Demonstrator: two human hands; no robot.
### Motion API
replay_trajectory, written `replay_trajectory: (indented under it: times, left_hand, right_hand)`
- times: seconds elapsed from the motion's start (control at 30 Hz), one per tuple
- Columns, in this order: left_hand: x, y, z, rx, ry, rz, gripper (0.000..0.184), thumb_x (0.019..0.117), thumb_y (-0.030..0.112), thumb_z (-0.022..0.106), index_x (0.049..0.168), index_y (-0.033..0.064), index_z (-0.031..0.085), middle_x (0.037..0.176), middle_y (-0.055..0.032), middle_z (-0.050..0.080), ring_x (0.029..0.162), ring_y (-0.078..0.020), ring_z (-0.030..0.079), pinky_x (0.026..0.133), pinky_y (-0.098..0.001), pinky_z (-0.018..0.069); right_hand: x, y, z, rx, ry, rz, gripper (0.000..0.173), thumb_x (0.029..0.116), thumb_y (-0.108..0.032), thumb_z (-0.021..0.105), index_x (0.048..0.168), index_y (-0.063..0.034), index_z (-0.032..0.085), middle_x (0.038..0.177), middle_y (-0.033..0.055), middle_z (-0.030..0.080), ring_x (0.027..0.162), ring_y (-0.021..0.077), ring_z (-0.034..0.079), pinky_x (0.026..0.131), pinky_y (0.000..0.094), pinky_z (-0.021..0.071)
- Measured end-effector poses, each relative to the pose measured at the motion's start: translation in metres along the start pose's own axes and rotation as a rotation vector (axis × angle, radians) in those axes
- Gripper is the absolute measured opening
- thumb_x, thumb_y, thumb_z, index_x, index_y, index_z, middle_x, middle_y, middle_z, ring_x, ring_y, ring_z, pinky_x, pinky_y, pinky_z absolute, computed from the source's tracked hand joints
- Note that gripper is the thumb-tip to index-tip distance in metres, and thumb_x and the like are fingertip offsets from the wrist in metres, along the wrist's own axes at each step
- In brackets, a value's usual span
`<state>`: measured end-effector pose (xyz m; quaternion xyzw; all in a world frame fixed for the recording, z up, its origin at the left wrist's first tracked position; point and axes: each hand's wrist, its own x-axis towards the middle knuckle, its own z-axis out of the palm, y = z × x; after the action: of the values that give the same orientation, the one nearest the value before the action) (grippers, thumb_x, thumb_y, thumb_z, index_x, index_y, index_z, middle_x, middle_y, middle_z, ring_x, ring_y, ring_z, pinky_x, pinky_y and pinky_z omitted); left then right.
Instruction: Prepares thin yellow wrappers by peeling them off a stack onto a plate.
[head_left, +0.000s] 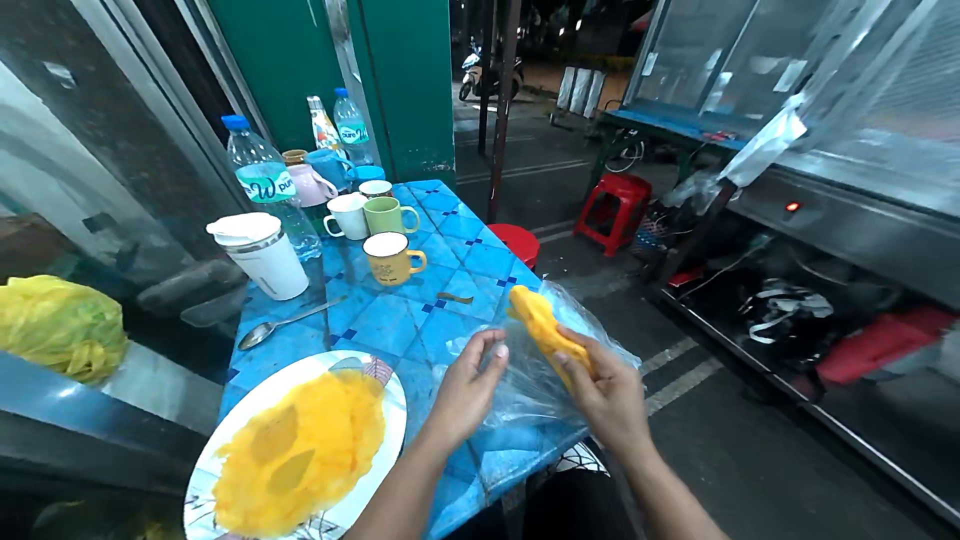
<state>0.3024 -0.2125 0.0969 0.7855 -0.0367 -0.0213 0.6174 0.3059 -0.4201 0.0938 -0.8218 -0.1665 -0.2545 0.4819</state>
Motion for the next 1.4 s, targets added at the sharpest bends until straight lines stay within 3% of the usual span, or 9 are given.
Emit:
replay_trajectory:
  times: [0.13, 0.27, 0.5, 0.6, 0.73, 0.9, 1.07, 1.23, 1.4]
  left_hand:
    - [0.003, -0.014, 0.001, 0.412, 0.016, -0.043, 0.063, 0.0957, 0.039, 0.070, 0.150, 0.0135, 0.051, 0.162, -0.0104, 0.038, 0.145, -0.0294, 0.043, 0.117, -0.0519, 0.0378]
    - [0.003, -0.012, 0.003, 0.603, 0.117, -0.087, 0.074, 0.0838, 0.032, 0.084, 0.148, 0.0130, 0.053, 0.168, -0.0180, 0.020, 0.141, -0.0411, 0.042, 0.113, -0.0534, 0.0407]
    - [-0.008, 0.001, -0.002, 0.791, 0.003, -0.111, 0.089, 0.0759, 0.027, 0.089, 0.154, 0.0142, 0.048, 0.170, -0.0207, 0.010, 0.156, -0.0417, 0.012, 0.122, -0.0498, 0.0288]
    - [-0.014, 0.002, -0.004, 0.785, -0.011, -0.075, 0.099, 0.0723, 0.022, 0.089, 0.158, 0.0117, 0.041, 0.170, -0.0213, 0.011, 0.157, -0.0421, 0.007, 0.124, -0.0521, 0.0242]
    - [-0.028, 0.002, -0.010, 0.774, 0.030, -0.073, 0.109, 0.0711, 0.019, 0.090, 0.160, 0.0026, 0.030, 0.169, -0.0255, 0.010, 0.156, -0.0466, 0.005, 0.124, -0.0528, 0.0231]
    - [-0.057, 0.005, -0.016, 0.734, 0.132, 0.111, 0.092, 0.0717, 0.009, 0.082, 0.156, 0.0080, 0.044, 0.168, -0.0232, 0.020, 0.154, -0.0482, 0.013, 0.121, -0.0561, 0.0300]
    - [-0.070, 0.002, -0.004, 0.518, 0.280, 0.381, 0.041, 0.0929, 0.026, 0.066, 0.131, 0.0113, 0.070, 0.149, -0.0129, 0.055, 0.140, -0.0263, 0.051, 0.110, -0.0412, 0.0493]
    - [-0.063, -0.012, 0.006, 0.167, 0.273, 0.260, 0.033, 0.0939, 0.016, 0.065, 0.124, 0.0022, 0.069, 0.126, -0.0086, 0.068, 0.111, -0.0143, 0.069, 0.092, -0.0303, 0.0621]
    - [-0.053, -0.008, 0.002, 0.131, 0.279, 0.145, 0.030, 0.0937, 0.018, 0.067, 0.122, 0.0067, 0.069, 0.118, -0.0050, 0.070, 0.105, -0.0117, 0.071, 0.088, -0.0282, 0.0629]
  right_hand:
    - [0.025, 0.000, -0.035, 0.321, 0.095, 0.295, 0.024, 0.1024, -0.019, 0.060, 0.121, -0.0090, 0.071, 0.092, 0.0034, 0.074, 0.073, 0.0123, 0.070, 0.064, 0.0329, 0.0606]
    - [0.040, 0.001, -0.058, 0.476, 0.325, 0.424, 0.023, 0.1057, -0.020, 0.056, 0.119, -0.0079, 0.070, 0.088, 0.0013, 0.074, 0.074, 0.0098, 0.071, 0.067, 0.0304, 0.0622]
    - [0.030, -0.018, -0.065, 0.065, 0.284, -0.125, 0.028, 0.1031, -0.020, 0.058, 0.127, -0.0066, 0.066, 0.110, -0.0027, 0.073, 0.090, 0.0023, 0.070, 0.077, 0.0234, 0.0613]
    - [0.013, -0.014, -0.024, -0.268, 0.150, -0.318, 0.035, 0.1017, -0.022, 0.060, 0.131, -0.0047, 0.067, 0.131, 0.0103, 0.069, 0.122, 0.0201, 0.067, 0.103, 0.0458, 0.0562]
    - [-0.037, 0.001, 0.043, -0.484, -0.175, -0.293, 0.031, 0.0993, -0.024, 0.061, 0.123, -0.0080, 0.074, 0.131, 0.0094, 0.071, 0.127, 0.0344, 0.063, 0.105, 0.0660, 0.0468]
    - [-0.057, 0.001, 0.057, -0.525, -0.177, -0.313, 0.029, 0.0983, -0.028, 0.061, 0.117, -0.0113, 0.076, 0.128, 0.0057, 0.073, 0.124, 0.0323, 0.066, 0.103, 0.0620, 0.0497]
    - [-0.059, -0.016, 0.054, -0.468, -0.188, -0.339, 0.019, 0.0956, -0.013, 0.060, 0.104, -0.0118, 0.078, 0.118, 0.0061, 0.076, 0.116, 0.0318, 0.070, 0.097, 0.0544, 0.0567]
    - [-0.028, -0.028, 0.012, -0.181, -0.359, -0.145, 0.033, 0.0992, -0.033, 0.066, 0.118, -0.0083, 0.074, 0.121, 0.0066, 0.074, 0.116, 0.0226, 0.070, 0.099, 0.0471, 0.0577]
    - [0.016, -0.002, -0.039, -0.234, -0.165, -0.106, 0.019, 0.0962, -0.019, 0.069, 0.112, -0.0124, 0.076, 0.104, 0.0016, 0.076, 0.091, 0.0151, 0.074, 0.080, 0.0418, 0.0626]
